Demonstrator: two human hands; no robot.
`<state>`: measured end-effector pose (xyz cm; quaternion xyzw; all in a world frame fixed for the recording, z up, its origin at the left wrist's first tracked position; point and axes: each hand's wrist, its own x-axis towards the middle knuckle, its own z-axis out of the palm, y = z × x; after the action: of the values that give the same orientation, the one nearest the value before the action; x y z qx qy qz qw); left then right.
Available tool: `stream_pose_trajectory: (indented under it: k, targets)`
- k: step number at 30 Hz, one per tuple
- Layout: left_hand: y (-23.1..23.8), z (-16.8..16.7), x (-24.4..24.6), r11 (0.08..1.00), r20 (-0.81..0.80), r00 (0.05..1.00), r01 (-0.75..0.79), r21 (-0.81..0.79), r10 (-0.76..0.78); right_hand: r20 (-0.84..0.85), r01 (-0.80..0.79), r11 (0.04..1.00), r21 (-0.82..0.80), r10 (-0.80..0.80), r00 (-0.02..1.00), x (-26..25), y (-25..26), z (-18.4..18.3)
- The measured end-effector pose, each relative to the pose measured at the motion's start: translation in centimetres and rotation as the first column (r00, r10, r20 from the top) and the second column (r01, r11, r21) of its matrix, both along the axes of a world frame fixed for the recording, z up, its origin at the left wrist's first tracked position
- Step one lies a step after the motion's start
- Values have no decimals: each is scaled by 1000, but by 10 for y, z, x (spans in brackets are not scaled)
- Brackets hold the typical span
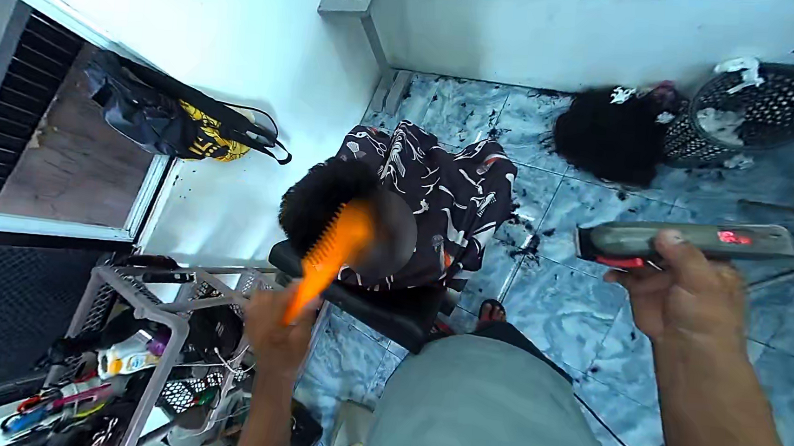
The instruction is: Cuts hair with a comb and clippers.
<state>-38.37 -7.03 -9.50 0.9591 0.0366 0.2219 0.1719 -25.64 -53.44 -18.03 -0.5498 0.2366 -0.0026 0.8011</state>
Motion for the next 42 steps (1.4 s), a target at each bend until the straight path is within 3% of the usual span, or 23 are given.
stream_pose_trajectory:
  k: [3,6,8,10,12,13,15,17,20,24,29,34,42]
  targets:
    - [-34,-27,21,960,-37,981,192,206,-188,62,-56,998,11,55,997,21,22,13]
    - [-36,-25,41,933,-32,987,158,324,-156,127,-160,986,54,152,980,45,46,28]
    - [-19,-5,48,952,-24,1000,23,304,-17,163,-246,965,92,229,960,67,63,36]
    - [7,20,48,944,-17,955,-289,157,296,201,-335,935,113,309,930,96,74,39]
    - [19,45,36,782,4,787,-612,-118,617,218,-421,898,126,389,895,125,83,35]
    - [8,55,33,734,38,742,-652,-187,669,220,-458,879,135,424,879,140,88,33]
    - [-39,56,29,834,-7,840,-539,-119,542,215,-508,848,152,473,854,172,98,28]
    - [-82,33,35,955,-148,943,-291,59,297,216,-555,814,173,518,828,199,111,19]
    - [-113,1,58,942,-273,939,-118,314,209,236,-637,744,202,594,769,228,135,8]
    - [-110,12,73,905,-305,912,-139,401,275,233,-717,655,238,678,697,244,167,7]
    - [-80,40,88,909,-272,899,-244,339,343,315,-799,543,261,734,602,243,200,12]
    - [-57,44,105,909,-156,926,-286,304,343,373,-825,524,211,737,564,242,232,18]
    - [-56,43,109,917,-110,947,-258,303,302,490,-851,514,111,717,497,239,248,31]
